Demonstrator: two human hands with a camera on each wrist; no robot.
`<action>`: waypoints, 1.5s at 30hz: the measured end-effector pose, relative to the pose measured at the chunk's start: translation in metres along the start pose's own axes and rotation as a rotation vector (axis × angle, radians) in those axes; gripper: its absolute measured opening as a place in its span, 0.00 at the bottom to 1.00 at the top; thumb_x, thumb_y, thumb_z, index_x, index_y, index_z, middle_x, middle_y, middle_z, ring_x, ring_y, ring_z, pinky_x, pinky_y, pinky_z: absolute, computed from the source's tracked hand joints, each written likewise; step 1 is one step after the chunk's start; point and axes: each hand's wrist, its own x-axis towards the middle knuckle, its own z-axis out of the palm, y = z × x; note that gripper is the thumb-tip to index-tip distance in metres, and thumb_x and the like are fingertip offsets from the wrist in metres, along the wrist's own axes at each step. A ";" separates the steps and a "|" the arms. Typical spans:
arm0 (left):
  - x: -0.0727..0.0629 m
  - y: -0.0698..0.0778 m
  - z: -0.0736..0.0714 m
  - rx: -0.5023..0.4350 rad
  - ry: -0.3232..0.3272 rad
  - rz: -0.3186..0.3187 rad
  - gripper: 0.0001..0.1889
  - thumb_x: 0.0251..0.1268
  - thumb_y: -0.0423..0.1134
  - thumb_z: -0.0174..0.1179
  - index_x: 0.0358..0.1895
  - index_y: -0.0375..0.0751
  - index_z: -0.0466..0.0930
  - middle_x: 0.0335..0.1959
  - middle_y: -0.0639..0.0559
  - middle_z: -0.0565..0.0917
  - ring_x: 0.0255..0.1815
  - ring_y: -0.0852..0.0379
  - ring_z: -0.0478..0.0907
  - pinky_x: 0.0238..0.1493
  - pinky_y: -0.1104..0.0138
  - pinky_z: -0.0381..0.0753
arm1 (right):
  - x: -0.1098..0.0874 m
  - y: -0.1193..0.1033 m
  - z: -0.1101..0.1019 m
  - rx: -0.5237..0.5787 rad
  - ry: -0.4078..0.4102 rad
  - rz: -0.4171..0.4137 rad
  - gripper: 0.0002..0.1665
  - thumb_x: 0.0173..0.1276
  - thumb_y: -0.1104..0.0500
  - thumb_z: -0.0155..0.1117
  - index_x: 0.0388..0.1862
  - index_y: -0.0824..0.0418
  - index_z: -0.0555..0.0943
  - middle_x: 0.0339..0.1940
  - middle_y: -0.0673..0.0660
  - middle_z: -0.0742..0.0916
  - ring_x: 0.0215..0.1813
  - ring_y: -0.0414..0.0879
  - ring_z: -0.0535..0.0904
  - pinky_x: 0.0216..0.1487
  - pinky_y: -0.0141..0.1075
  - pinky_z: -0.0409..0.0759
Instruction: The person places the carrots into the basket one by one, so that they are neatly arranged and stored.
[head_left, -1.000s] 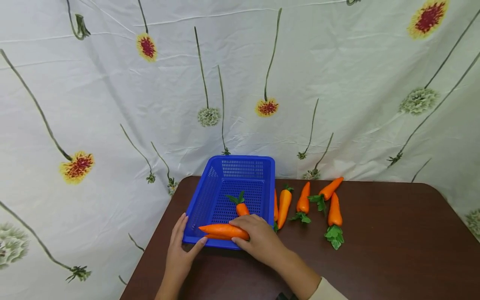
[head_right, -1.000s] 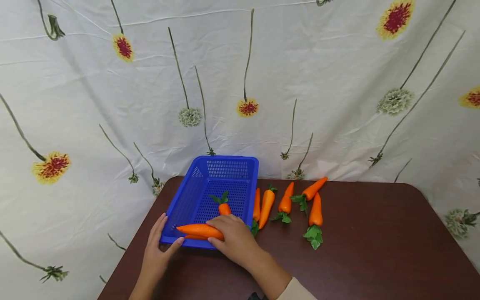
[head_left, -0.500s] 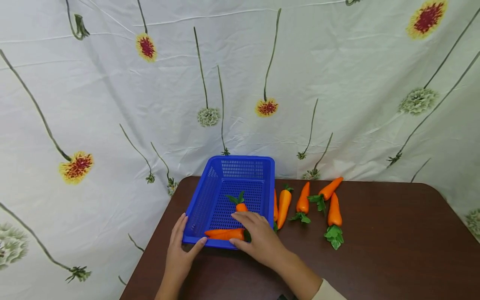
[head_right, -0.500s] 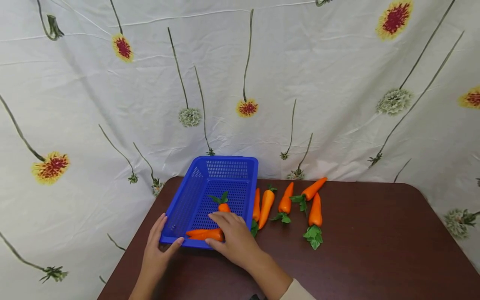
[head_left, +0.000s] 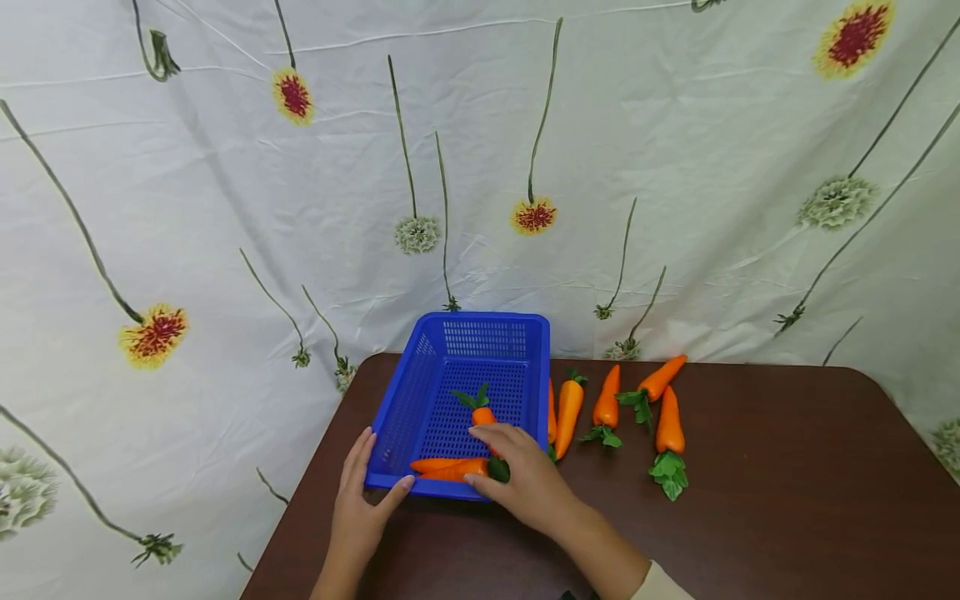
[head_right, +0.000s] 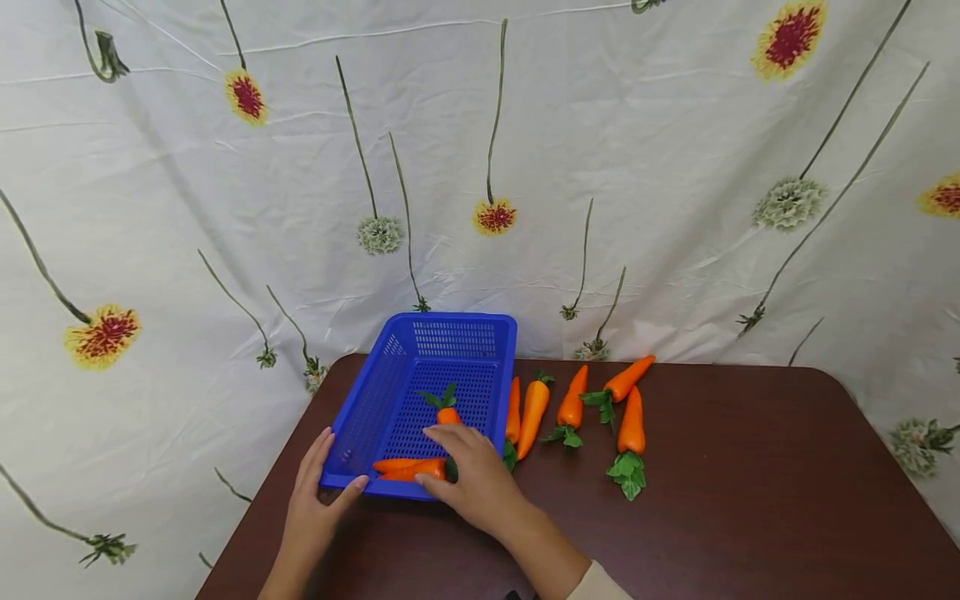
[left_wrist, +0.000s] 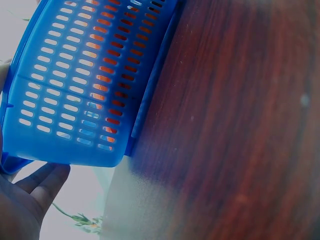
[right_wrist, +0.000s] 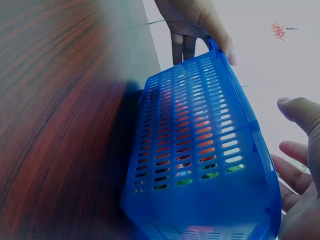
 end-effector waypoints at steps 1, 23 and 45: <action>0.000 0.000 0.000 -0.001 -0.002 -0.003 0.48 0.57 0.46 0.75 0.79 0.55 0.59 0.82 0.55 0.56 0.79 0.48 0.57 0.74 0.40 0.62 | 0.000 0.000 -0.001 0.014 0.000 0.008 0.33 0.68 0.44 0.69 0.70 0.49 0.76 0.68 0.49 0.80 0.71 0.50 0.74 0.67 0.51 0.77; 0.000 0.000 0.000 0.006 -0.007 -0.004 0.47 0.58 0.46 0.74 0.80 0.55 0.58 0.82 0.54 0.56 0.79 0.44 0.57 0.73 0.35 0.61 | -0.001 0.019 -0.027 0.097 0.282 0.132 0.32 0.67 0.51 0.72 0.69 0.47 0.76 0.66 0.49 0.81 0.66 0.49 0.78 0.66 0.53 0.78; 0.000 -0.002 0.001 0.013 -0.009 -0.007 0.47 0.58 0.45 0.74 0.80 0.55 0.58 0.82 0.54 0.56 0.79 0.44 0.57 0.73 0.35 0.61 | -0.001 0.066 -0.035 0.242 0.371 0.334 0.26 0.76 0.59 0.60 0.72 0.57 0.73 0.64 0.63 0.80 0.65 0.57 0.78 0.63 0.52 0.79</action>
